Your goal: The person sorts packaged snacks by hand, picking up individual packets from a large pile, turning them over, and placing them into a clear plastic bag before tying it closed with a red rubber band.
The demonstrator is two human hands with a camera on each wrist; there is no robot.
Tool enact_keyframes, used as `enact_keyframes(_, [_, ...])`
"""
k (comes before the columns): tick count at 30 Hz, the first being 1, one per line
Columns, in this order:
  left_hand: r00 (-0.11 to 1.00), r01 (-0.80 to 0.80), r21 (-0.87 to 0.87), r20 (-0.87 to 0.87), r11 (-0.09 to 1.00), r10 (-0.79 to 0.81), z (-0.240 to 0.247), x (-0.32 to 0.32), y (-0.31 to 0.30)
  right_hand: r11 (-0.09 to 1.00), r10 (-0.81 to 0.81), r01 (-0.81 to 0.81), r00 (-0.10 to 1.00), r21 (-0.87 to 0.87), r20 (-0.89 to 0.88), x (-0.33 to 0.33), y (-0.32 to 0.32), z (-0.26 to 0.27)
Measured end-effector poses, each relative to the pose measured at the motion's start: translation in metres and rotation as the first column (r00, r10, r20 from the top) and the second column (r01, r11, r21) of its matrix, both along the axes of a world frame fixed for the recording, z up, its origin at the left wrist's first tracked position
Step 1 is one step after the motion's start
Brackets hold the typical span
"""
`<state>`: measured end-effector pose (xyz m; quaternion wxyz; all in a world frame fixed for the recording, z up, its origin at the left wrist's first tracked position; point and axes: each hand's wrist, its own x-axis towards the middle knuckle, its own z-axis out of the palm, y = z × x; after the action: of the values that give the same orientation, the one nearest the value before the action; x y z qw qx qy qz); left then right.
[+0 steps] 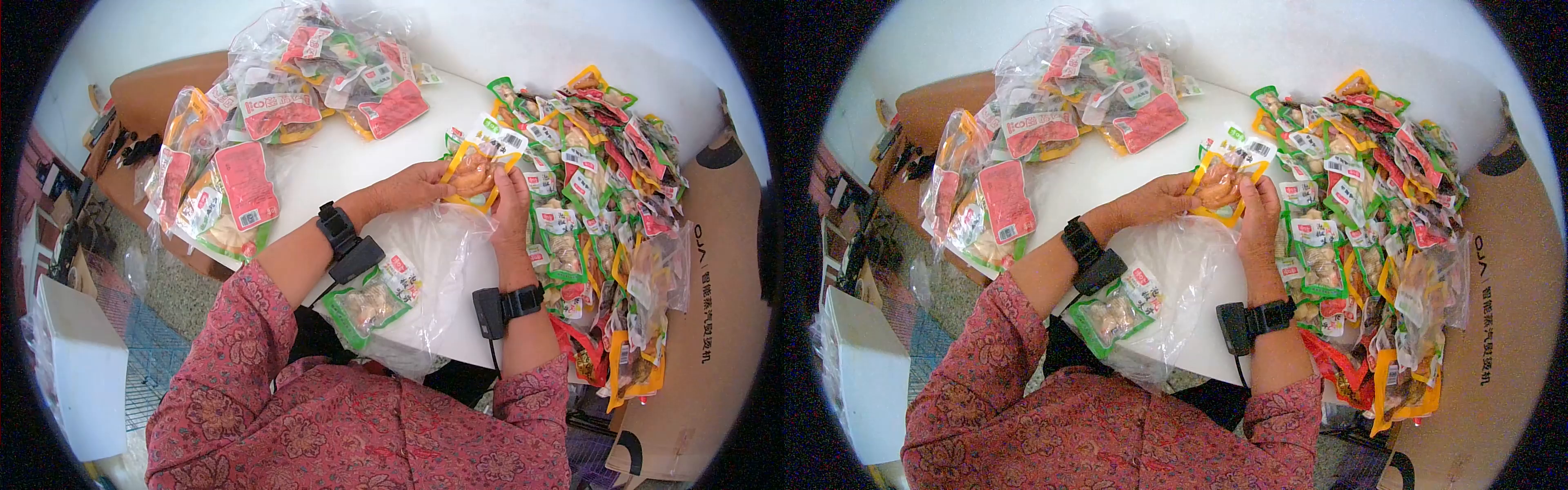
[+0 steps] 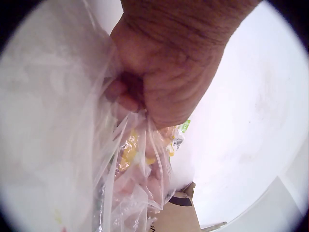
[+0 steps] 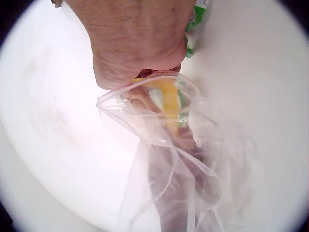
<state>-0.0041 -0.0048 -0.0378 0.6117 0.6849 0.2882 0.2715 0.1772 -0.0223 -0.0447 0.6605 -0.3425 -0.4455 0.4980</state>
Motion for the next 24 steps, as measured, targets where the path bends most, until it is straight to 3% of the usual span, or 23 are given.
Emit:
enact_keyframes(6, [0.994,0.085,-0.017,0.072,0.996,-0.084,-0.004,-0.001,0.003,1.0,-0.013,0.013,1.0,-0.017,0.003,0.0,0.0,0.001])
enact_keyframes(16, [0.993,0.085,-0.04,0.081,0.996,-0.082,0.005,-0.001,-0.001,0.999,-0.042,0.042,0.999,-0.026,-0.006,0.0,0.001,-0.001])
enact_keyframes(18, [0.998,0.048,-0.048,-0.024,0.998,-0.05,0.011,-0.004,-0.005,0.998,-0.046,0.045,0.999,-0.034,-0.003,0.001,0.002,-0.002])
enact_keyframes(21, [0.997,0.028,0.013,0.077,1.0,-0.029,0.002,-0.001,-0.003,0.998,-0.043,0.043,0.999,-0.037,-0.005,0.001,0.001,-0.001])
enact_keyframes(24, [0.999,0.002,0.017,0.047,1.0,-0.003,-0.001,0.0,-0.001,0.999,-0.051,0.05,0.998,-0.022,-0.025,-0.002,0.001,0.0])
